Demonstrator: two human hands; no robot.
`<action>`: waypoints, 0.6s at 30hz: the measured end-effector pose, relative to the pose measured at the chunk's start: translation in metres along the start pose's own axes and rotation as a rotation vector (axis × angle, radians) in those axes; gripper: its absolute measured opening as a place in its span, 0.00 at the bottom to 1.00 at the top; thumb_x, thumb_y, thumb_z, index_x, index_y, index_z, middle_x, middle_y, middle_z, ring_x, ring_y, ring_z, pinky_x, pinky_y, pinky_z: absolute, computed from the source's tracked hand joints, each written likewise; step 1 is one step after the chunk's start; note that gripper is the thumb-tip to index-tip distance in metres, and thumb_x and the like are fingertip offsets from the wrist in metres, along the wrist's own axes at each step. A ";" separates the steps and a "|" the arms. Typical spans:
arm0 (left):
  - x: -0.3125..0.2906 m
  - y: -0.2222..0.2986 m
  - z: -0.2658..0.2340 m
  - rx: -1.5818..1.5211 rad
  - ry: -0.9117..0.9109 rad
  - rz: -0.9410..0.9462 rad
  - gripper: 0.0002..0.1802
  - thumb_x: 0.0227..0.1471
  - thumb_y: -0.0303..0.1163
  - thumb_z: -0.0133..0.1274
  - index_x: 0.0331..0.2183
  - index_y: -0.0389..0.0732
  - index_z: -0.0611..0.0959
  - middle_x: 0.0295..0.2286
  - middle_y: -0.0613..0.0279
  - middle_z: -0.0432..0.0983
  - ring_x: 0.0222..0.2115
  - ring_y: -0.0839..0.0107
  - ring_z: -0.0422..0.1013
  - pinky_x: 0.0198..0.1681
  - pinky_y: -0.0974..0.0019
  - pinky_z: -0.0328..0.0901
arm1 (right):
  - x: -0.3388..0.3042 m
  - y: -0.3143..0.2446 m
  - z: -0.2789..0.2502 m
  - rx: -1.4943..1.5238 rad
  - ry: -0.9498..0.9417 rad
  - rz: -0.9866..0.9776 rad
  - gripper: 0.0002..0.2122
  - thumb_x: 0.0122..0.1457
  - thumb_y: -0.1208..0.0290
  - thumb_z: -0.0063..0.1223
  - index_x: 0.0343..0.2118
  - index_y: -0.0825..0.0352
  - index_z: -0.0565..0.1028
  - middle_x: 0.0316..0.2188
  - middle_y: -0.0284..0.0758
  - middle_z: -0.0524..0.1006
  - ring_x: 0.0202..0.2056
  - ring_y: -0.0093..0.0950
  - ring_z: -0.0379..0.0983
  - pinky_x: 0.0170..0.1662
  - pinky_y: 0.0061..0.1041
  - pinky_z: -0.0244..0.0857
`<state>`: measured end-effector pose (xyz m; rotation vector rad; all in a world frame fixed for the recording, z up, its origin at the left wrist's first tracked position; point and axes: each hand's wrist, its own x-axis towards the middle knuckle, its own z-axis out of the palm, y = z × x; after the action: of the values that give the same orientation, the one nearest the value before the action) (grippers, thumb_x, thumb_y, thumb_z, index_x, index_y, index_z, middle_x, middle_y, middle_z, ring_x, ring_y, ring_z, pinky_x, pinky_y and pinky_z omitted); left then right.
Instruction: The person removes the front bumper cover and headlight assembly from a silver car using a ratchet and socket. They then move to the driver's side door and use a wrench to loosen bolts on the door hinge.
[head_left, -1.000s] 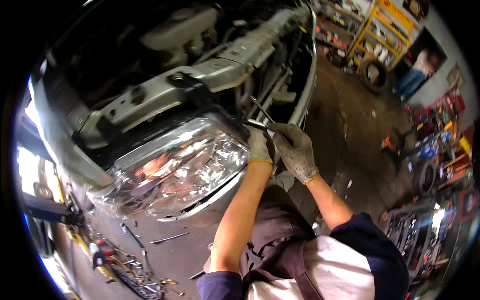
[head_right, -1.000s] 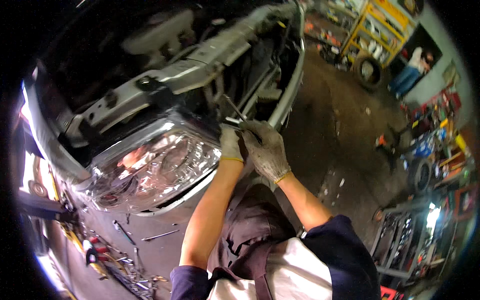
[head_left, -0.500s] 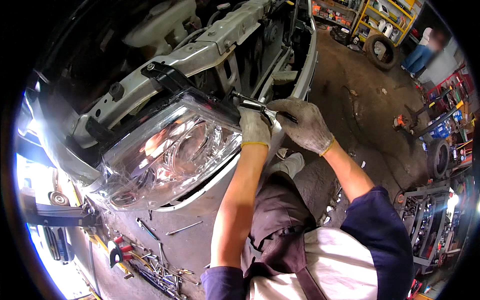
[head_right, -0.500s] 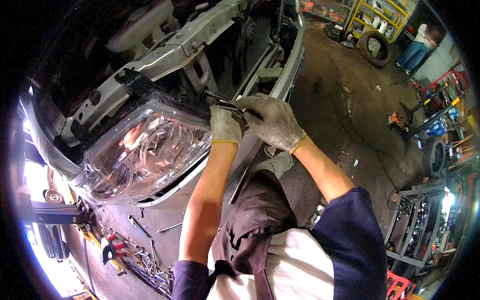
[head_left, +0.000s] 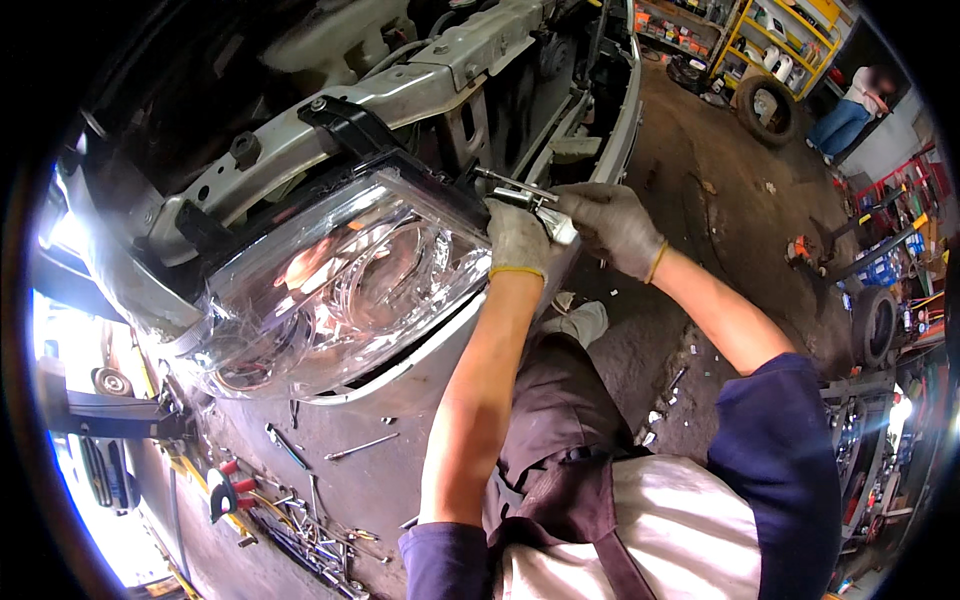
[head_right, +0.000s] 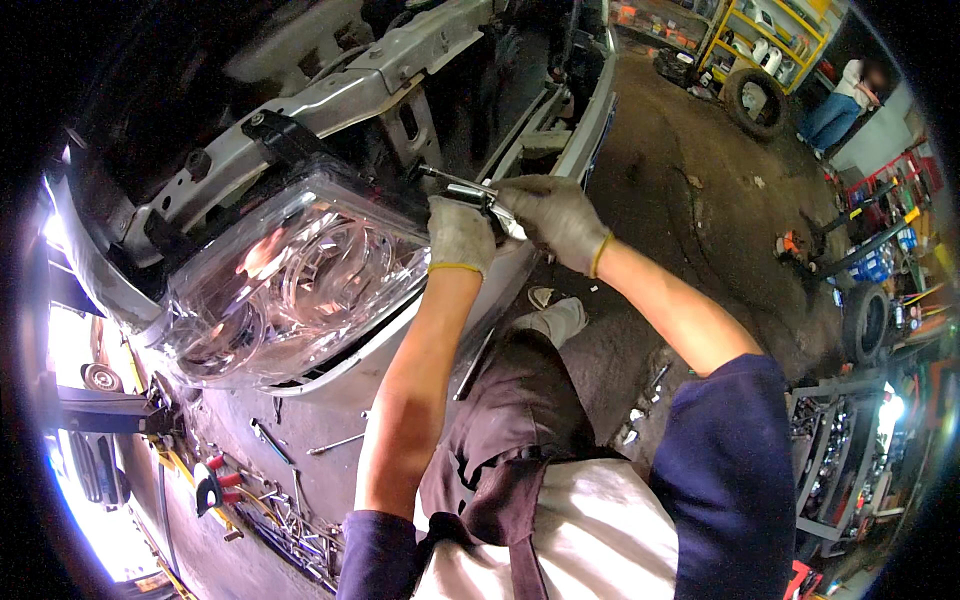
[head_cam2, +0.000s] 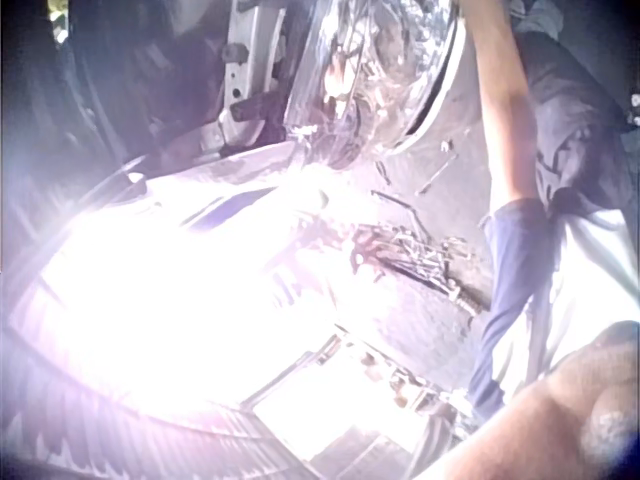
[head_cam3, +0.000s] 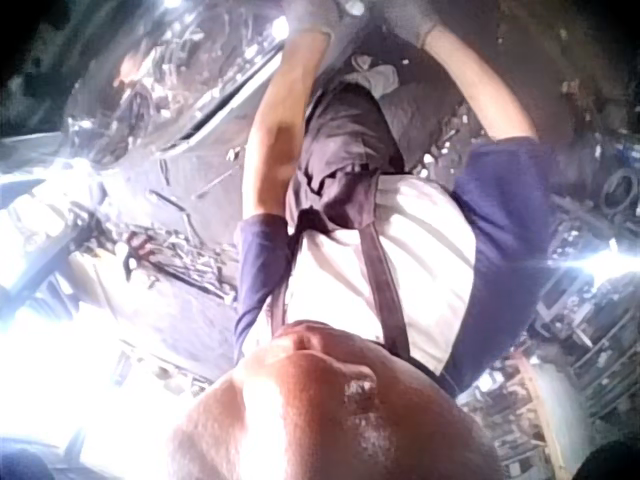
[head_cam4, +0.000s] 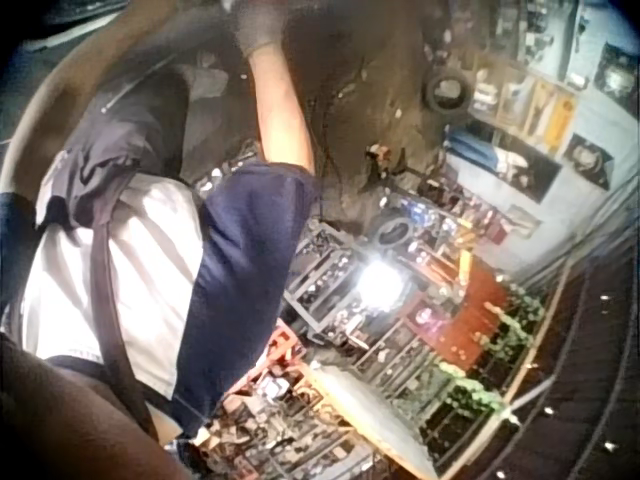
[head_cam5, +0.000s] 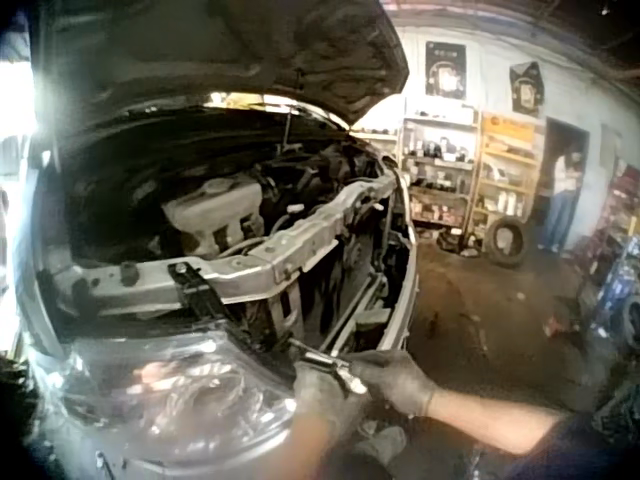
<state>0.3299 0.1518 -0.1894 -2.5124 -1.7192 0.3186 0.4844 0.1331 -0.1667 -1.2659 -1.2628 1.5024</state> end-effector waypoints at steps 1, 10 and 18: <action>0.001 -0.002 -0.006 -0.020 -0.092 0.017 0.25 0.61 0.43 0.45 0.54 0.42 0.81 0.51 0.56 0.79 0.52 0.57 0.73 0.60 0.49 0.59 | 0.002 0.001 -0.005 0.142 -0.084 0.093 0.11 0.66 0.65 0.55 0.42 0.69 0.79 0.21 0.27 0.74 0.18 0.17 0.65 0.25 0.25 0.71; 0.005 -0.002 0.036 -0.388 0.303 -0.129 0.26 0.54 0.47 0.54 0.49 0.39 0.80 0.49 0.54 0.77 0.53 0.52 0.70 0.58 0.51 0.62 | 0.010 0.000 -0.004 -1.044 0.131 -0.975 0.13 0.66 0.62 0.54 0.41 0.69 0.79 0.28 0.34 0.80 0.26 0.23 0.76 0.30 0.24 0.71; 0.008 0.005 0.013 0.057 0.108 -0.058 0.37 0.59 0.63 0.45 0.55 0.44 0.80 0.53 0.60 0.77 0.56 0.61 0.70 0.63 0.45 0.57 | 0.010 -0.011 -0.014 -1.215 0.093 -0.838 0.15 0.65 0.61 0.55 0.43 0.71 0.79 0.26 0.30 0.80 0.32 0.28 0.78 0.39 0.32 0.72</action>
<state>0.3344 0.1566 -0.2043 -2.3875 -1.7134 0.2201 0.4954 0.1475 -0.1582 -1.1385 -2.3523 -0.0244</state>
